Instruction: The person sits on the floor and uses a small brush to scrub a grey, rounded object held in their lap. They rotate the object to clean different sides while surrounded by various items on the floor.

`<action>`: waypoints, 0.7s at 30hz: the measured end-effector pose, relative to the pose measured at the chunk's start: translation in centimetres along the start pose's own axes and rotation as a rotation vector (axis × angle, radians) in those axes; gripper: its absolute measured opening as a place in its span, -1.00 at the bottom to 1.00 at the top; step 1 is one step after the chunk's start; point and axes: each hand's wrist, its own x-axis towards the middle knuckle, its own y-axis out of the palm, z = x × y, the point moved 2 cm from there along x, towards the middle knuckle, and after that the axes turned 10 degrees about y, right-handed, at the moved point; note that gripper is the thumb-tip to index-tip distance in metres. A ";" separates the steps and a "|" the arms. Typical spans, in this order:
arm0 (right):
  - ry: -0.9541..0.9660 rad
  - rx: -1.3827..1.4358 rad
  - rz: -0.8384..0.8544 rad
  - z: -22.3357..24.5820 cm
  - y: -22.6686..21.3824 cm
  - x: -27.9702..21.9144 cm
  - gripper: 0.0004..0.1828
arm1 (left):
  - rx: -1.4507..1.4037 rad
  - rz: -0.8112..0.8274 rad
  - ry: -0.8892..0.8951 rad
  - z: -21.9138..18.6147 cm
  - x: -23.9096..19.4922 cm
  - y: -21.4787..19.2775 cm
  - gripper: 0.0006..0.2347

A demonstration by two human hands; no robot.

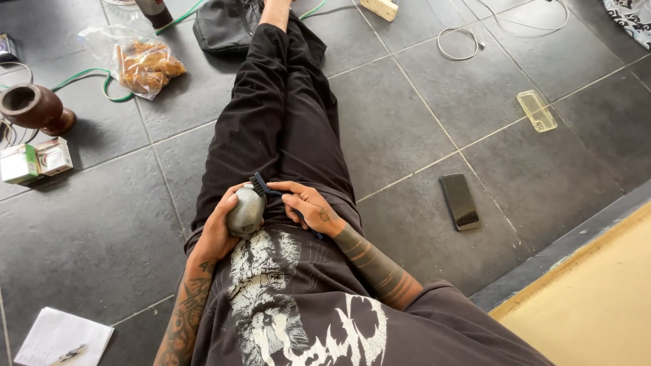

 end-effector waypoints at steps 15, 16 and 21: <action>0.000 0.040 -0.013 -0.7 -0.3 0.2 -0.54 | -0.036 0.020 -0.001 -0.3 -0.2 0.1 -0.50; -0.006 0.039 -0.028 -0.9 0.0 0.3 -0.54 | -0.037 0.035 -0.008 -0.1 -0.6 -0.6 -0.50; 0.174 -0.021 0.024 2.3 0.6 -0.9 -0.52 | 0.069 -0.118 -0.157 -1.6 -0.9 0.6 -0.54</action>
